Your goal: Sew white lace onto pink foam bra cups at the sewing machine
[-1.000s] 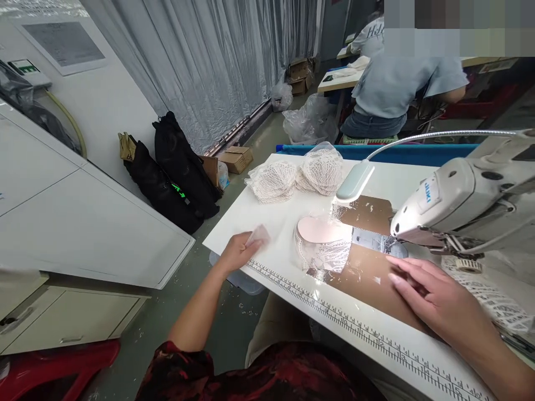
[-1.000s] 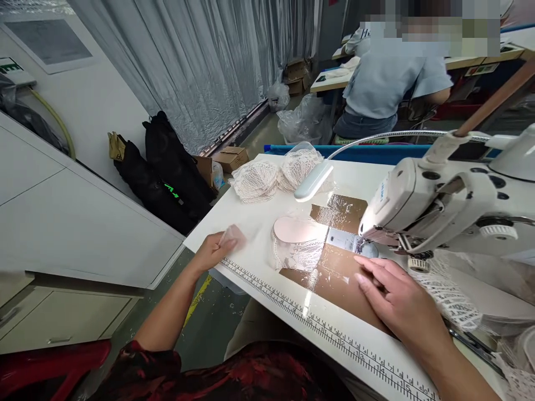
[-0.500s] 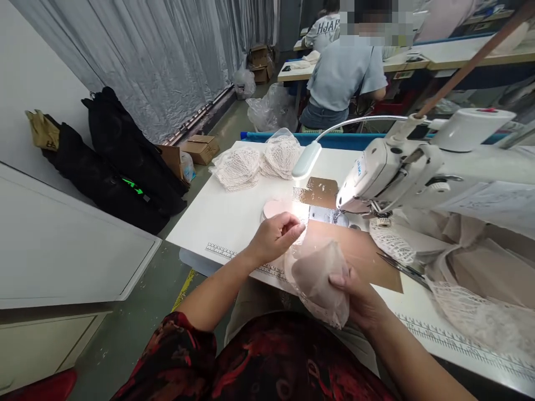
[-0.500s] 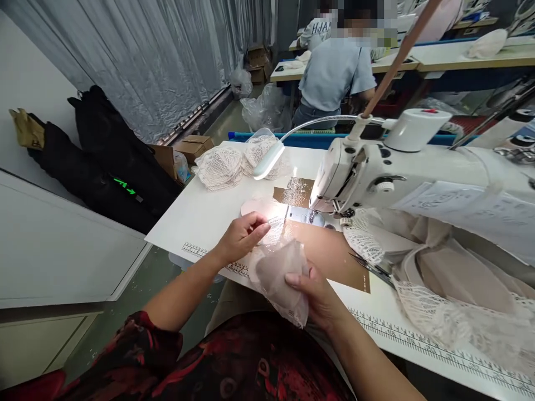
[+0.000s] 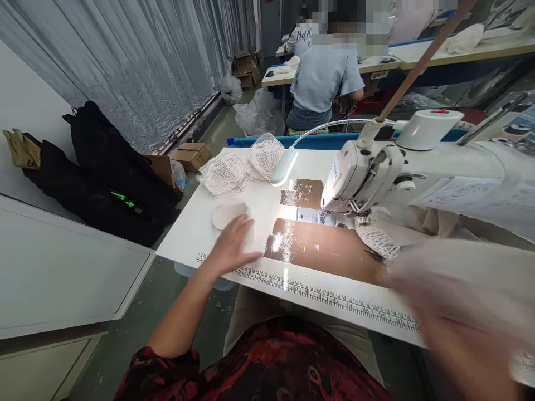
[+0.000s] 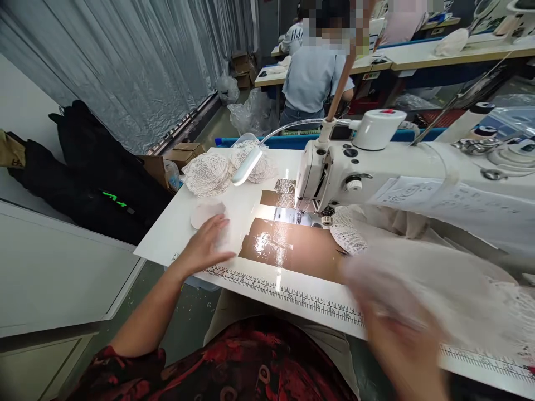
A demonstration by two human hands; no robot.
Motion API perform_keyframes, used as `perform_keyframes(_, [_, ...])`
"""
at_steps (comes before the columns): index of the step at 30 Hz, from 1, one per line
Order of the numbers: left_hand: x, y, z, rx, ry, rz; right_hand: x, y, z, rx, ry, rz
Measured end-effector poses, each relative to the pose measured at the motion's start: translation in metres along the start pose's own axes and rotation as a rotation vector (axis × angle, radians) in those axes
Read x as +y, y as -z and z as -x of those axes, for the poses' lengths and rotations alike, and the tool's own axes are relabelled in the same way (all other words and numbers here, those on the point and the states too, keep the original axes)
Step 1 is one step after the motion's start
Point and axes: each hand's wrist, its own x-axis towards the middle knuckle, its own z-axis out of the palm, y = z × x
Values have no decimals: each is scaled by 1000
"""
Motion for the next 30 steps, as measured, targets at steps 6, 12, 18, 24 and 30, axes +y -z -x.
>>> perform_keyframes(6, [52, -12, 6, -439, -334, 531, -39, -42, -1, -262, 128, -151])
perform_keyframes(12, [33, -24, 18, -63, 64, 610, -36, -14, -8, 348, 215, 17])
perform_keyframes(18, [67, -35, 26, -536, -266, 1352, -31, -45, -15, -398, -173, -457])
perform_keyframes(24, [57, -38, 24, -216, -53, 1119, -30, -55, -4, -506, -410, -883])
perform_keyframes(30, [43, -50, 36, -350, 176, 1361, -26, -48, -6, -169, -415, -874])
